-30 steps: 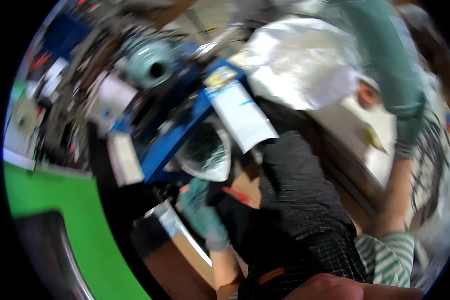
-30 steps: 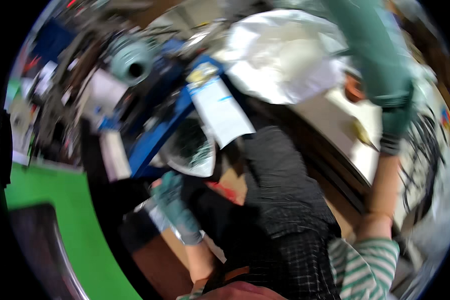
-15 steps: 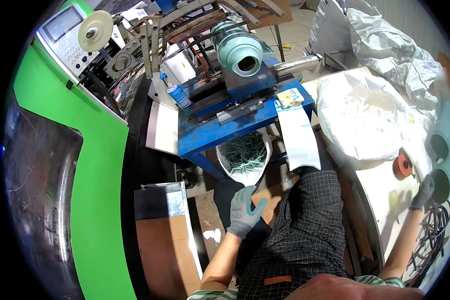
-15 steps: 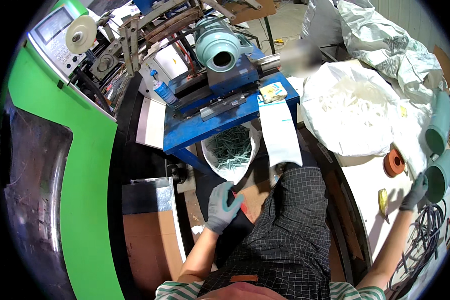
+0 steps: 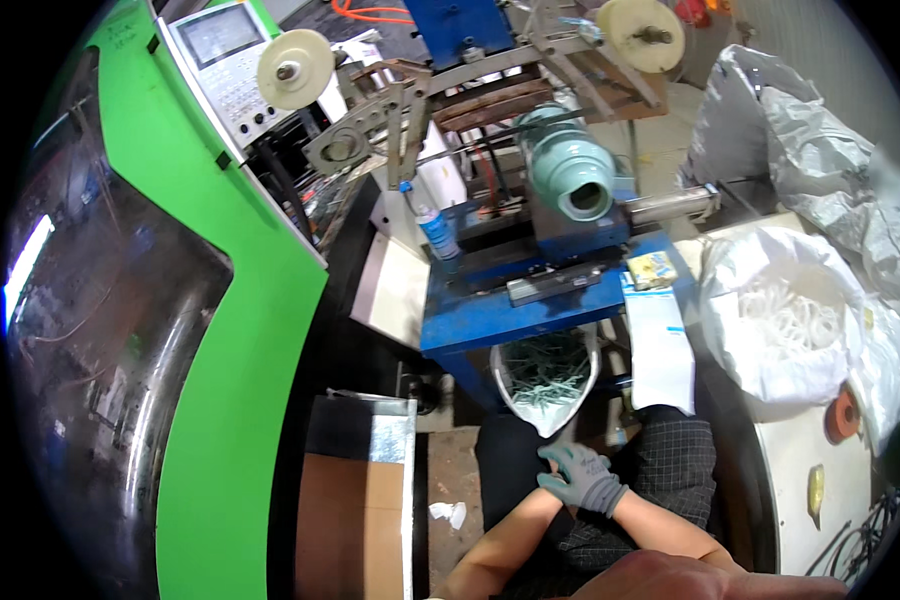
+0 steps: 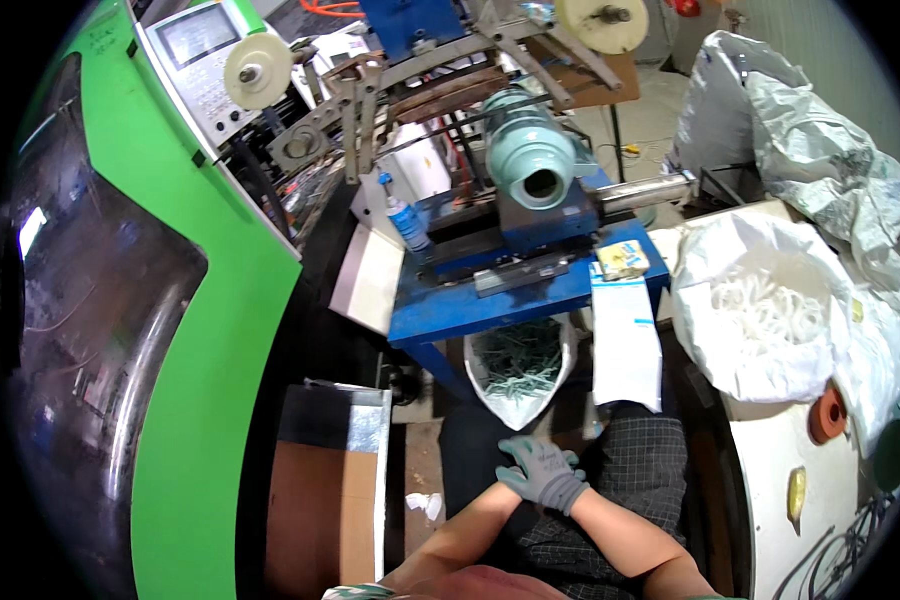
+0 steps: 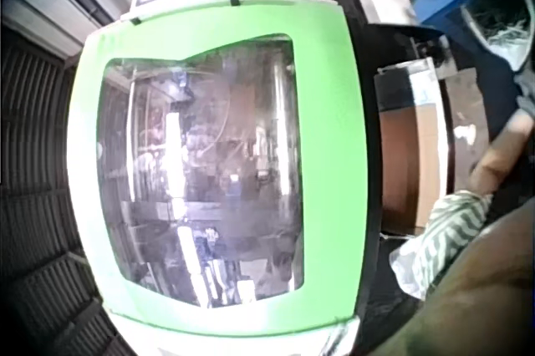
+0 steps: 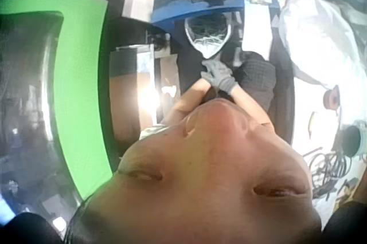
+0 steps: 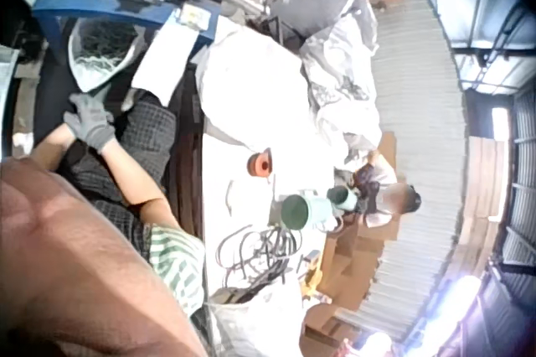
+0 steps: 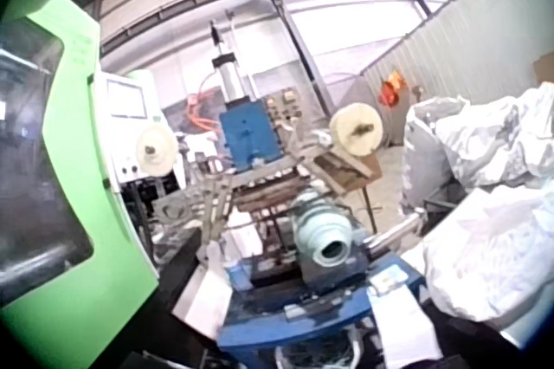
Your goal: The person assembles light blue plastic kettles by attaching grey handles and white lids. They repeatedly pick up kettle bodies, handles, and lids from a workbench, fit the components together, and place the finished units on a nearby surface.
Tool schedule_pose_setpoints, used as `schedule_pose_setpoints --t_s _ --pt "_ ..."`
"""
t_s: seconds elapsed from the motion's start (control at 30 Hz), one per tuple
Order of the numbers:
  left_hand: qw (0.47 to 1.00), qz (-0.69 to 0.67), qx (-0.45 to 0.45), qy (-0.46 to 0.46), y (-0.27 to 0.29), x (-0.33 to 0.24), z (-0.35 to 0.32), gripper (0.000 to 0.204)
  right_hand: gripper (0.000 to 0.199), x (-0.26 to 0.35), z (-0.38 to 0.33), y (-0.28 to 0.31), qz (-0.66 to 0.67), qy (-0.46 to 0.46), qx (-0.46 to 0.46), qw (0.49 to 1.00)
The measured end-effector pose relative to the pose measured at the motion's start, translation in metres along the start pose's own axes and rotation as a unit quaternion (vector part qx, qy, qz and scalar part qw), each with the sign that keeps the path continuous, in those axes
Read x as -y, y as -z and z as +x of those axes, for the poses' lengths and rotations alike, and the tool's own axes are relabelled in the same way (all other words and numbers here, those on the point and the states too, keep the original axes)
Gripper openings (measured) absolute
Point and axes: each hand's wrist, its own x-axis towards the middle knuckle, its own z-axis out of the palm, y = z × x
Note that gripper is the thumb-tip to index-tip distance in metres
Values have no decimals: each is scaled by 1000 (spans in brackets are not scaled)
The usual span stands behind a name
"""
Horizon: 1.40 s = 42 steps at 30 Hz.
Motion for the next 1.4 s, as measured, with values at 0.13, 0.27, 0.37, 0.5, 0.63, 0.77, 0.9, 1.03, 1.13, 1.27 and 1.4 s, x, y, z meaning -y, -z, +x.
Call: schedule_pose_setpoints --t_s 0.13,0.27,0.37,0.5,0.63,0.77,0.9,1.03,1.13,1.27,1.4 --pt "1000 -1 -2 -21 -11 -11 4 60 54 -27 -13 -15 145 -138 128 971" --pt "1000 0 -6 -26 -12 -13 11 60 55 -41 -20 -16 124 -167 95 973" --pt "999 4 -7 -36 -10 -18 24 60 55 -46 -19 -13 137 -158 80 975" --pt "999 5 -7 -53 -8 -24 36 60 55 -51 -18 -9 157 -195 104 963" --pt "998 6 -6 -62 -8 -27 37 60 55 -52 -21 -7 159 -194 91 964" --pt "998 6 -2 -67 -9 -30 36 60 56 -57 -22 -10 154 -197 102 963" --pt "998 9 2 -68 -10 -29 31 60 57 -45 -18 -3 143 -208 115 961" --pt "998 11 5 -65 -12 -28 21 60 55 -42 -17 -1 137 -196 112 964" --pt "998 15 6 -63 -13 -28 18 60 55 -46 -18 -3 124 -186 107 969" --pt "998 16 5 -64 -14 -29 17 61 55 -47 -17 -2 121 -188 109 969" --pt "997 17 1 -69 -12 -31 21 61 54 -46 -17 -1 139 -196 109 965"
